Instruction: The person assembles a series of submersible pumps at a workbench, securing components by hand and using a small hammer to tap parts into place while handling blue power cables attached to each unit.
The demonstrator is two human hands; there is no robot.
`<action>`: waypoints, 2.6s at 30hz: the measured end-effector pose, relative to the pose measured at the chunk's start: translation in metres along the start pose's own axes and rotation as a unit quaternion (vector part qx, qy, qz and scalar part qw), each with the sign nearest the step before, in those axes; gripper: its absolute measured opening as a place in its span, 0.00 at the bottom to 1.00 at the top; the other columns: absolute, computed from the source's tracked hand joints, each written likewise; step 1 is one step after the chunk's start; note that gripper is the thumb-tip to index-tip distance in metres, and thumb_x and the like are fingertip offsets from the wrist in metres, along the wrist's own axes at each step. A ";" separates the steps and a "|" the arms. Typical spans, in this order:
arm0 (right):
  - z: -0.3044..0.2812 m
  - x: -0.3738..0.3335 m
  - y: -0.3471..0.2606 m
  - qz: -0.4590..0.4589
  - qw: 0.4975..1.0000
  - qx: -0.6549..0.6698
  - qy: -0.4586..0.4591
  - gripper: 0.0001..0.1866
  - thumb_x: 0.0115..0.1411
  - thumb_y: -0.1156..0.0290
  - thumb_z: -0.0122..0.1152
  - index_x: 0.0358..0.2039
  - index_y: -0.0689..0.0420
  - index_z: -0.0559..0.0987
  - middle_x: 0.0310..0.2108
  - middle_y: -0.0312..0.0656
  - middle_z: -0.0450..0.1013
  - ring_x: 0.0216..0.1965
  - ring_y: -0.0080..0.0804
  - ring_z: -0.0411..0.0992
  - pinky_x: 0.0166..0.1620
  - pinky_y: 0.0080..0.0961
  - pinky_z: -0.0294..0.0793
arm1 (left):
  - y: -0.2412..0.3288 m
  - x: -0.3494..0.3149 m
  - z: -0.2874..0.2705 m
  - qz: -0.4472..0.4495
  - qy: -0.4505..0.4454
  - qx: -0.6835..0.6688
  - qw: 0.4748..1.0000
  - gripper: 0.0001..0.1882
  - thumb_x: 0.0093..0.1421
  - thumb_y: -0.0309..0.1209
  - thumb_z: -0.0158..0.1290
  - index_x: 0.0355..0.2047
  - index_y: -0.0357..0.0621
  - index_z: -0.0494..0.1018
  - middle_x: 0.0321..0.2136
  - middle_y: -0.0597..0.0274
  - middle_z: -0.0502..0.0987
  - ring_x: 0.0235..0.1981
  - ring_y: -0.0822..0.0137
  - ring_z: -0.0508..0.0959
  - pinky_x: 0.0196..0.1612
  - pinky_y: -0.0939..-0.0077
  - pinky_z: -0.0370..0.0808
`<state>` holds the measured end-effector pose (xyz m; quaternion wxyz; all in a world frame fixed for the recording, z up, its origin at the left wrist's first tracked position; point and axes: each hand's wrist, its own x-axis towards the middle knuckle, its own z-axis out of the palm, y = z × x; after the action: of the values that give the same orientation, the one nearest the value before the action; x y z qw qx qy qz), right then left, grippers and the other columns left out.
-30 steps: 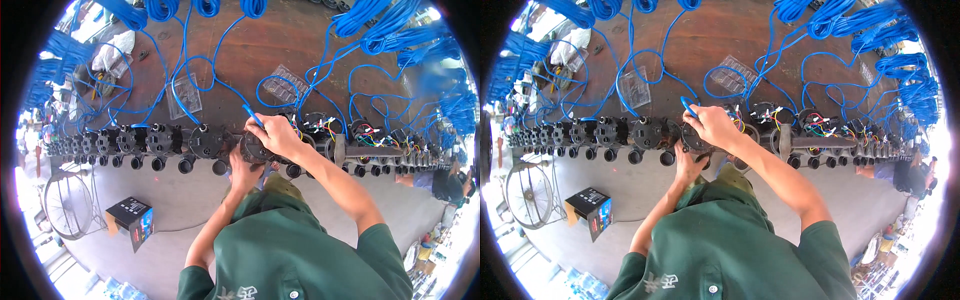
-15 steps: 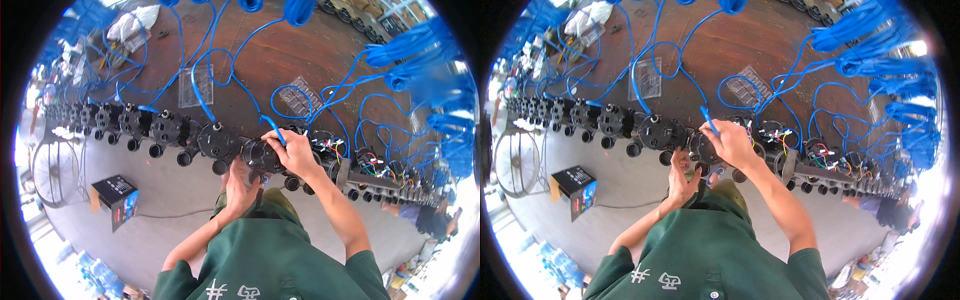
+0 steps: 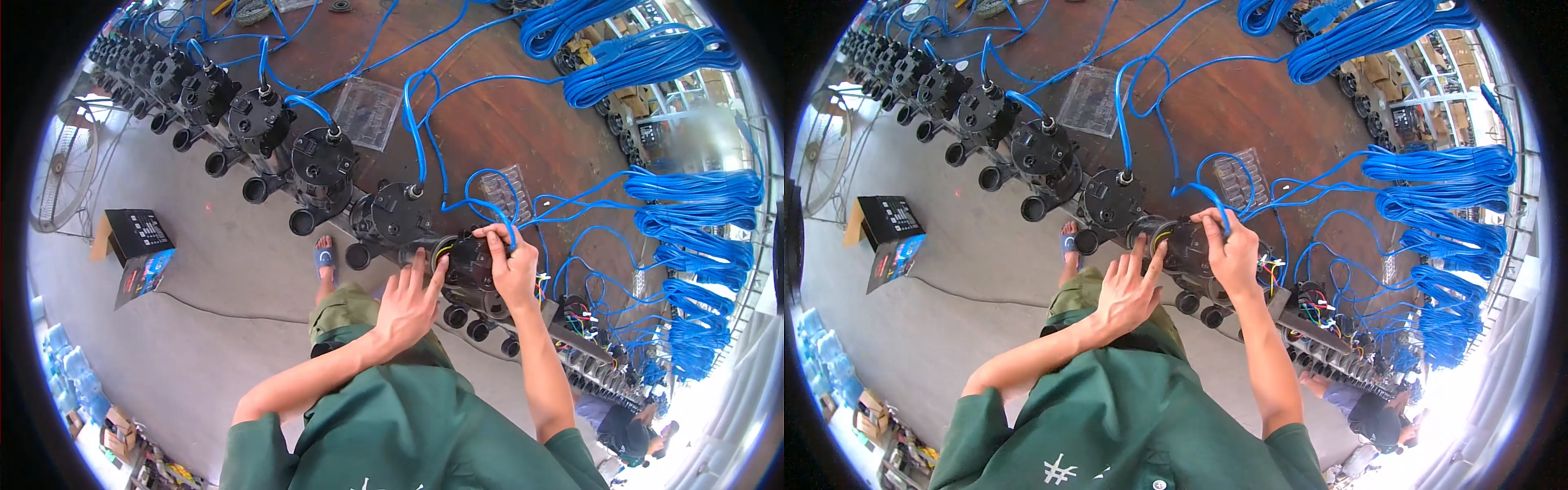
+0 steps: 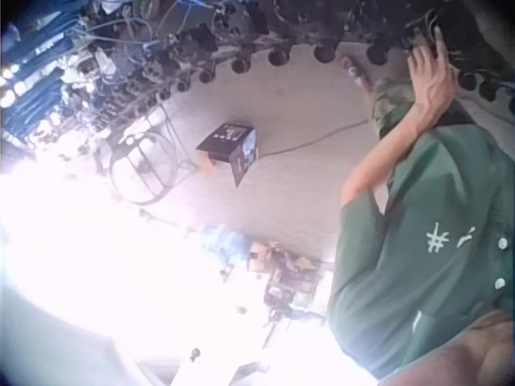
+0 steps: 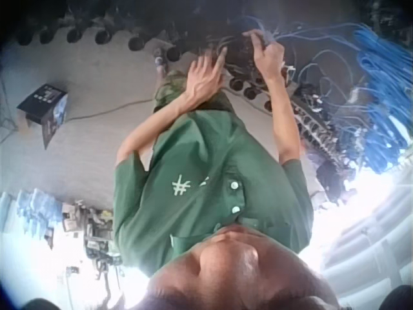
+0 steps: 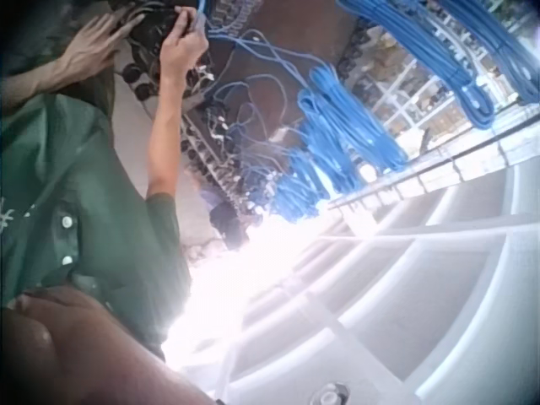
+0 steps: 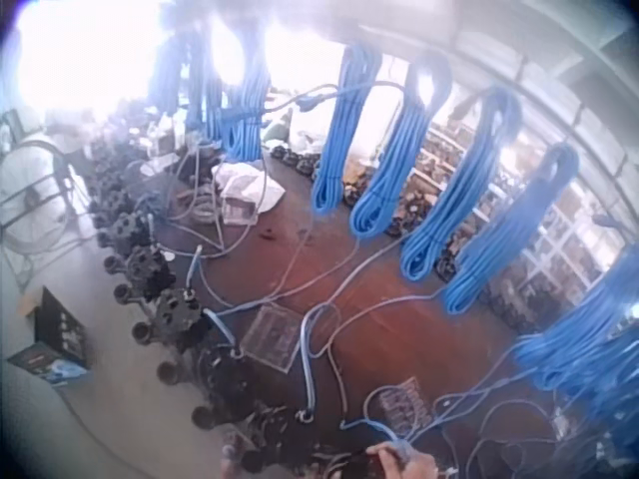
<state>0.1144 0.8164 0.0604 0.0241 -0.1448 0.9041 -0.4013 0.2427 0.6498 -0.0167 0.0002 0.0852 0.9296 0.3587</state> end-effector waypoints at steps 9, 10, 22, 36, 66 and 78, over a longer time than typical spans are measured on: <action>0.024 -0.005 -0.006 -0.019 1.000 0.017 0.000 0.08 0.73 0.70 0.59 0.42 0.61 0.82 0.36 0.43 0.86 0.35 0.31 0.84 0.41 0.27 0.79 | -0.024 0.004 -0.010 -0.037 0.075 -0.233 0.969 0.45 0.53 0.26 0.63 0.72 0.34 0.60 0.58 0.37 0.74 0.54 0.39 0.76 0.60 0.53 0.74; 0.026 -0.008 -0.007 -0.017 1.000 0.007 0.002 0.08 0.73 0.69 0.60 0.42 0.61 0.82 0.37 0.42 0.86 0.35 0.32 0.84 0.41 0.27 0.79 | -0.026 0.006 -0.008 -0.036 0.079 -0.239 0.967 0.45 0.53 0.24 0.61 0.71 0.34 0.59 0.58 0.38 0.74 0.54 0.40 0.76 0.60 0.54 0.74; 0.022 0.003 -0.005 -0.079 0.995 -0.053 -0.010 0.06 0.69 0.71 0.62 0.39 0.59 0.82 0.33 0.46 0.84 0.35 0.47 0.83 0.39 0.37 0.81 | -0.045 0.004 0.019 -0.118 -0.023 -0.277 0.953 0.36 0.52 0.19 0.57 0.64 0.32 0.64 0.54 0.36 0.72 0.56 0.37 0.73 0.60 0.51 0.73; 0.010 0.008 0.019 -0.021 0.959 0.249 -0.135 0.12 0.66 0.65 0.66 0.40 0.62 0.82 0.35 0.53 0.80 0.38 0.52 0.78 0.43 0.41 0.75 | -0.043 0.011 0.093 -0.311 -0.159 -0.191 0.917 0.42 0.46 0.41 0.75 0.60 0.36 0.72 0.49 0.47 0.80 0.51 0.51 0.81 0.53 0.58 0.78; 0.002 0.009 0.023 -0.063 0.970 0.155 -0.177 0.14 0.69 0.64 0.63 0.46 0.62 0.79 0.43 0.49 0.76 0.50 0.52 0.73 0.56 0.45 0.70 | 0.001 0.066 -0.041 -0.159 -0.105 -0.618 0.763 0.55 0.58 0.46 0.56 0.78 0.37 0.43 0.76 0.51 0.53 0.78 0.57 0.50 0.78 0.59 0.43; -0.134 -0.094 0.019 0.172 0.967 -0.071 0.176 0.13 0.67 0.77 0.56 0.51 0.60 0.80 0.47 0.46 0.80 0.51 0.43 0.78 0.54 0.37 0.77 | -0.014 0.080 -0.010 -0.079 -0.093 -0.467 0.876 0.44 0.58 0.47 0.67 0.68 0.37 0.64 0.63 0.52 0.67 0.64 0.56 0.69 0.67 0.60 0.66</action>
<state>0.1780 0.9509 0.1301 -0.0770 0.0845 0.9315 -0.3454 0.1613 0.6452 -0.0135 0.1551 0.0348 0.6536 0.7399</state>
